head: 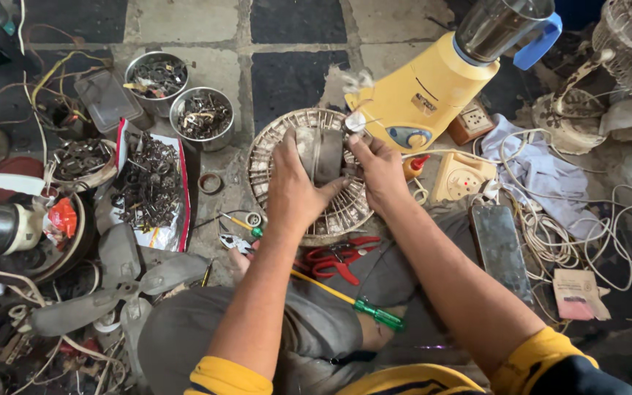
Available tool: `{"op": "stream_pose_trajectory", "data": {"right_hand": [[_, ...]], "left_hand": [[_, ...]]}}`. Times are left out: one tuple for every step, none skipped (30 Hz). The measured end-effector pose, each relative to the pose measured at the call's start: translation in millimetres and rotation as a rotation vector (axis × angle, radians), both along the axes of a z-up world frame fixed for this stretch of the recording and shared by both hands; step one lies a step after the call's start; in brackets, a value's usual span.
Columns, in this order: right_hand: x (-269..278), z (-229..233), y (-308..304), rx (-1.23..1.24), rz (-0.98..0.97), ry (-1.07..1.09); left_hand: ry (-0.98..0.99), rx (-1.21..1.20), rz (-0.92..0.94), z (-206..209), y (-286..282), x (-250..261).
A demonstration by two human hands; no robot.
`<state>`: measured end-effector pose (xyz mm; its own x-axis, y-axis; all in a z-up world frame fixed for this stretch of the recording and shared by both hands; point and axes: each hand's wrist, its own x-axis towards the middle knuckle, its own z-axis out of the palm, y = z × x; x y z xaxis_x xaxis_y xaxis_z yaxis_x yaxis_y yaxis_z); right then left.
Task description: The person repairs a fan motor by hand and using tools. They manipulate the motor housing, handle electrical wires, and use pliers and a screwdriver to adjust the internal components.
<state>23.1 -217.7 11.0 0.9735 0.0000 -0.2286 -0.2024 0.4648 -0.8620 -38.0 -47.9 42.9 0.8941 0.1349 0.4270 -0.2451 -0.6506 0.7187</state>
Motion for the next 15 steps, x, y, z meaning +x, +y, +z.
{"op": "stream_pose_trajectory", "data": {"right_hand": [[1,0,0,-0.025,0.007,-0.026],[3,-1,1,-0.05,0.015,-0.053],[4,-1,1,-0.075,0.02,-0.077],[5,-1,2,-0.061,0.026,-0.073],[7,-1,4,-0.048,0.032,-0.075],[8,-1,6,-0.034,0.037,-0.078],[7,-1,6,-0.078,0.016,-0.073],[4,0,6,-0.122,-0.006,-0.069],[-3,-2,5,-0.166,-0.026,-0.062],[-14,-3,2,-0.261,-0.098,-0.096],[-26,-3,-3,-0.353,-0.169,-0.134],[-41,-5,-9,-0.444,-0.241,-0.173],[-59,-8,-16,-0.606,-0.247,-0.264],[-82,-13,-26,-0.769,-0.256,-0.354],[-107,-21,-32,-0.835,-0.13,-0.281]], "left_hand": [[0.012,-0.004,0.009,1,-3,0],[0.024,-0.007,0.019,2,-5,0],[0.025,-0.009,0.038,3,-8,0],[0.026,-0.01,0.058,3,-10,-1],[0.021,-0.012,0.078,4,-11,1],[0.079,-0.024,0.102,5,-12,2],[0.137,-0.037,0.127,5,-13,4],[0.194,-0.05,0.152,5,-13,7],[0.146,-0.049,0.157,4,-12,7],[0.098,-0.047,0.163,3,-10,8],[0.047,-0.044,0.171,3,-8,11],[0.043,-0.08,0.169,2,-4,12],[0.037,-0.114,0.17,3,0,14],[0.031,-0.149,0.171,3,5,16],[0.05,-0.192,0.167,4,11,18]]}}
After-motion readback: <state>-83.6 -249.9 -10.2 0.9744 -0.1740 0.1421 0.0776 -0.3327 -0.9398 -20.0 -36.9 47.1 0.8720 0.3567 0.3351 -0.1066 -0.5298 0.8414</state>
